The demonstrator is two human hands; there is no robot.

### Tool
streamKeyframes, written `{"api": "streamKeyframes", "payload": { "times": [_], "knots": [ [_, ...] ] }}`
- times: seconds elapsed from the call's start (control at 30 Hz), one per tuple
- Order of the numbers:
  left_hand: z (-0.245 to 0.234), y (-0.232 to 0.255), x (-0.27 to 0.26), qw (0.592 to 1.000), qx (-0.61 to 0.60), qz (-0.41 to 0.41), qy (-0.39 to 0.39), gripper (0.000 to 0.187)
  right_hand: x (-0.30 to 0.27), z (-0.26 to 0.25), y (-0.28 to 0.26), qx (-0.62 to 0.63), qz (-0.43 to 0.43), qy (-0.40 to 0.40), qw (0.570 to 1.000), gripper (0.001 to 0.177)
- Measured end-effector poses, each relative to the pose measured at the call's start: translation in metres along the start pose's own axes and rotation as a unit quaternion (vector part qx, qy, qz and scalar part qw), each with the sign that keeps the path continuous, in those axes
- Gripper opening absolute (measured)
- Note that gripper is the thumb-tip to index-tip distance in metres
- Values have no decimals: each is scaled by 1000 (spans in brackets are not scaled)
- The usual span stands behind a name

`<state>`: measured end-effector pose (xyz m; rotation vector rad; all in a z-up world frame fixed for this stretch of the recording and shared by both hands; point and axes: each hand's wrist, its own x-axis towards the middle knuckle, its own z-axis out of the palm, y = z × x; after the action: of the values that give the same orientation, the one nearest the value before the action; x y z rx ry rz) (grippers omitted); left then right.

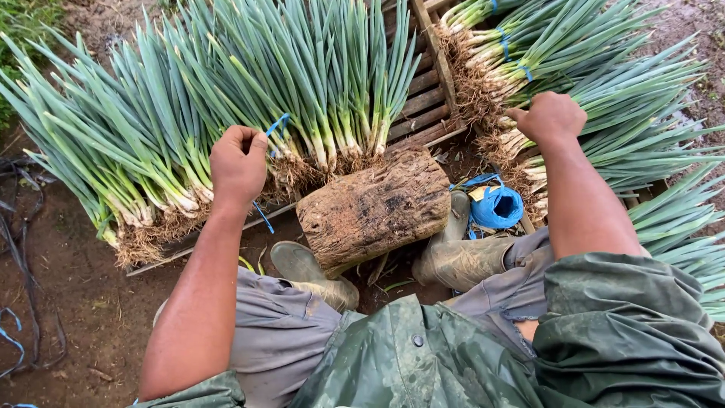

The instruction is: The person gathers bunches of green onions, aligns the roots, and ties them together using blue plastic ties. The person places the finished bundles onto a wooden pallet next to other completed bunches.

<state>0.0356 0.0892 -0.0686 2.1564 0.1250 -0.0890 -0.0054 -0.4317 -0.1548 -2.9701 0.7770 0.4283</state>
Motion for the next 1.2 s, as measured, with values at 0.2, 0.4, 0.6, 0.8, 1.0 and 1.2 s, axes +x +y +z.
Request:
{"api": "streamKeyframes", "payload": {
  "times": [0.2,0.4,0.6,0.8,1.0,1.2],
  "knots": [
    [3,11,-6,984,104,111,-90,11,-39,-36,-92,47,-105,-78,990,106],
    [-13,26,-16,980,51,190,-21,11,-54,37,-155,50,-265,-54,961,25],
    [-29,31,-18,978,166,70,-108,20,-69,98,-237,286,-237,-161,914,57],
    [-43,20,-17,973,202,32,-107,25,-86,155,-305,408,-98,-192,887,70],
    [-48,2,-7,968,210,13,-136,25,-85,161,-349,378,-87,-172,905,78],
    [-43,-13,3,965,216,12,-149,21,-75,148,-377,347,-58,-176,920,89]
  ]
}}
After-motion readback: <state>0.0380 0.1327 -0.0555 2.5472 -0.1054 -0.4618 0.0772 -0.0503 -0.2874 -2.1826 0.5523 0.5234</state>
